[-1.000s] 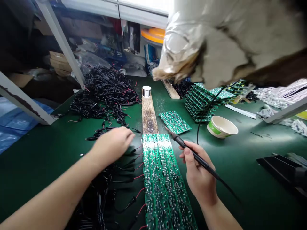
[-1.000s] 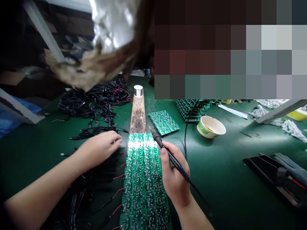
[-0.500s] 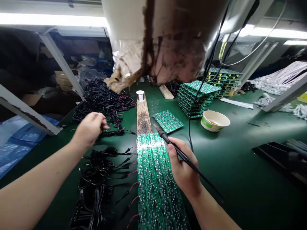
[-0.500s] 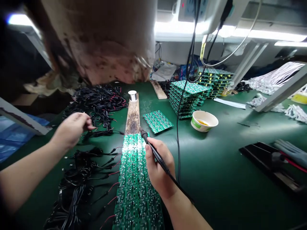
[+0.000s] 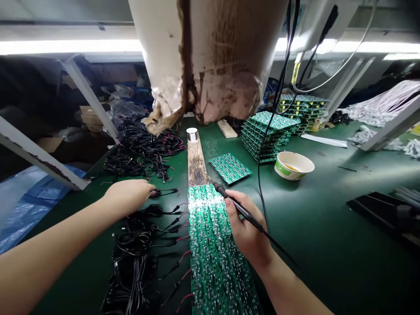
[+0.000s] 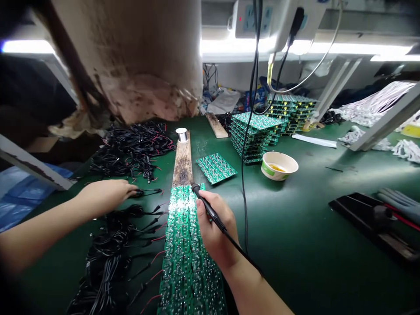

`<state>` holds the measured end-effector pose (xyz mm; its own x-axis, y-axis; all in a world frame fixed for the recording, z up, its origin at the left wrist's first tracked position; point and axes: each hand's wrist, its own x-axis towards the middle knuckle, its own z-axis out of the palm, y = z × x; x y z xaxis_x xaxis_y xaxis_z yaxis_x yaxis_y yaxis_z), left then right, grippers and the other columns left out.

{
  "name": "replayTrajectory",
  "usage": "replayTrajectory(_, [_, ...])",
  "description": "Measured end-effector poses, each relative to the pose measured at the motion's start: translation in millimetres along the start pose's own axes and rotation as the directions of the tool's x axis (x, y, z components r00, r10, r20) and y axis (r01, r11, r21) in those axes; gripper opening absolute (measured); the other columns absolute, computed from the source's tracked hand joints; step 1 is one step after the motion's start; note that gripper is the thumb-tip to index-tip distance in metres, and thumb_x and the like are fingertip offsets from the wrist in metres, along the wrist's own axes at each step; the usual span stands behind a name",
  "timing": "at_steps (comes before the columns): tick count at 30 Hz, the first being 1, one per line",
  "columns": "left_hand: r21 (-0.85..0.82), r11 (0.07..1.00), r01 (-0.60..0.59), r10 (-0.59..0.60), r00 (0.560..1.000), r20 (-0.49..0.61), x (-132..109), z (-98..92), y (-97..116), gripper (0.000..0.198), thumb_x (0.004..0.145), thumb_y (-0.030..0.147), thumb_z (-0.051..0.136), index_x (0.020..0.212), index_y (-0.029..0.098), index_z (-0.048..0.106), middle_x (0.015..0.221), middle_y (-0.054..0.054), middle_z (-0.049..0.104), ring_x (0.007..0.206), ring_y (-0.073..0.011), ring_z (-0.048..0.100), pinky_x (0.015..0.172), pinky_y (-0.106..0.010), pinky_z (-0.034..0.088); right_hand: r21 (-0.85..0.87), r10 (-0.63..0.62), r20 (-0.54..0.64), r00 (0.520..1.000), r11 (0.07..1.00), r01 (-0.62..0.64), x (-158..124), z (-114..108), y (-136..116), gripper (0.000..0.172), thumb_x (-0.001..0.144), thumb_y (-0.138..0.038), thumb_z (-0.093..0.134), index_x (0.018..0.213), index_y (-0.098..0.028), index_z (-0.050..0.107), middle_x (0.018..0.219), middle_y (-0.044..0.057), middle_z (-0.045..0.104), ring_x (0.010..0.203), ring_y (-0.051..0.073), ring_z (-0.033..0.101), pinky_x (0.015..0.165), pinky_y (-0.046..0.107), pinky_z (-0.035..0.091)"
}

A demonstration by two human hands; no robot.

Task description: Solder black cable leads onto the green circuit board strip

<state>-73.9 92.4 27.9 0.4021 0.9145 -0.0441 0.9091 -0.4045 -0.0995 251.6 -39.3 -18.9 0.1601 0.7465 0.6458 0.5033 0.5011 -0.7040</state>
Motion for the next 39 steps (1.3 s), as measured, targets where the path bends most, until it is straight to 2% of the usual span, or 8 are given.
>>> replayTrajectory(5, [0.102, 0.982, -0.159, 0.156, 0.987, 0.041, 17.3, 0.9, 34.0, 0.051, 0.090, 0.002, 0.053, 0.130, 0.024, 0.077, 0.118, -0.014, 0.072, 0.089, -0.0249, 0.074, 0.074, -0.032, 0.054, -0.006, -0.002, 0.027, 1.000, 1.000, 0.002, -1.7, 1.1, -2.1, 0.019, 0.109, -0.026, 0.059, 0.122, -0.021, 0.071, 0.112, 0.008, 0.081, 0.101, 0.023, 0.079, 0.090, 0.037, 0.065])
replayTrajectory(10, [0.116, 0.960, -0.256, 0.252, 0.966, 0.051, 32.1, 13.5, 47.9, 0.045, 0.082, -0.005, 0.063, 0.114, 0.023, 0.081, 0.105, -0.011, 0.073, 0.093, -0.0239, 0.073, 0.083, -0.031, 0.054, -0.023, 0.008, 0.011, 1.000, 1.000, -0.008, -0.7, 1.2, -0.4, 0.020, 0.109, -0.028, 0.059, 0.122, -0.022, 0.072, 0.111, 0.009, 0.081, 0.101, 0.024, 0.079, 0.088, 0.038, 0.066])
replayTrajectory(17, [0.106, 0.957, -0.271, 0.272, 0.962, 0.004, 16.0, 10.8, 54.0, 0.033, 0.085, -0.002, 0.060, 0.100, 0.019, 0.079, 0.100, -0.013, 0.070, 0.093, -0.0266, 0.069, 0.083, -0.036, 0.053, -0.017, 0.017, 0.027, 0.999, 1.000, -0.017, -1.9, 0.0, -0.6, 0.020, 0.108, -0.027, 0.059, 0.122, -0.022, 0.072, 0.112, 0.008, 0.081, 0.100, 0.024, 0.079, 0.088, 0.039, 0.066])
replayTrajectory(20, [0.072, 0.968, -0.241, 0.241, 0.971, 0.006, 11.3, 3.8, 56.4, 0.027, 0.084, -0.004, 0.058, 0.084, 0.016, 0.075, 0.101, -0.014, 0.070, 0.096, -0.0282, 0.068, 0.084, -0.037, 0.051, -0.016, 0.023, 0.035, 0.999, 1.000, -0.022, -2.5, 0.2, 0.0, 0.020, 0.108, -0.027, 0.060, 0.123, -0.022, 0.072, 0.112, 0.008, 0.081, 0.101, 0.024, 0.078, 0.090, 0.039, 0.066])
replayTrajectory(24, [-0.023, 0.989, -0.148, 0.148, 0.989, -0.010, 14.9, 0.0, 62.2, 0.021, 0.095, 0.011, 0.057, 0.083, 0.017, 0.073, 0.101, -0.014, 0.073, 0.095, -0.0286, 0.070, 0.079, -0.037, 0.050, -0.003, 0.018, 0.050, 0.999, 1.000, -0.017, -1.6, 0.5, 0.4, 0.020, 0.108, -0.028, 0.060, 0.122, -0.021, 0.072, 0.111, 0.008, 0.081, 0.100, 0.023, 0.078, 0.091, 0.038, 0.065])
replayTrajectory(30, [-0.292, 0.956, 0.024, -0.037, 0.999, -0.038, 26.6, 21.0, 81.3, 0.023, 0.099, 0.031, 0.054, 0.083, 0.023, 0.069, 0.085, -0.005, 0.079, 0.076, -0.0221, 0.073, 0.062, -0.030, 0.048, -0.004, 0.107, 0.007, 0.994, 0.994, -0.107, -5.7, -1.3, 0.8, 0.023, 0.108, -0.036, 0.059, 0.120, -0.022, 0.074, 0.105, 0.009, 0.080, 0.090, 0.023, 0.077, 0.082, 0.039, 0.065])
replayTrajectory(35, [-0.441, 0.895, 0.067, -0.130, 0.985, -0.114, 20.7, 37.3, 83.8, 0.029, 0.104, 0.035, 0.045, 0.098, 0.024, 0.072, 0.104, -0.006, 0.082, 0.095, -0.0235, 0.076, 0.077, -0.032, 0.056, 0.086, 0.372, -0.011, 0.928, 0.925, -0.370, 5.5, -6.7, -1.7, 0.034, 0.107, -0.051, 0.060, 0.116, -0.021, 0.072, 0.090, 0.006, 0.079, 0.069, 0.018, 0.072, 0.058, 0.030, 0.060])
replayTrajectory(39, [-0.463, 0.884, 0.067, -0.128, 0.986, -0.102, 19.0, 46.9, 83.8, 0.035, 0.104, 0.036, 0.043, 0.109, 0.024, 0.075, 0.118, -0.008, 0.081, 0.110, -0.0272, 0.074, 0.091, -0.036, 0.055, 0.010, 0.416, 0.058, 0.908, 0.909, -0.417, 37.4, -4.5, 3.3, 0.036, 0.104, -0.054, 0.061, 0.111, -0.021, 0.073, 0.087, 0.007, 0.079, 0.071, 0.020, 0.072, 0.061, 0.031, 0.058])
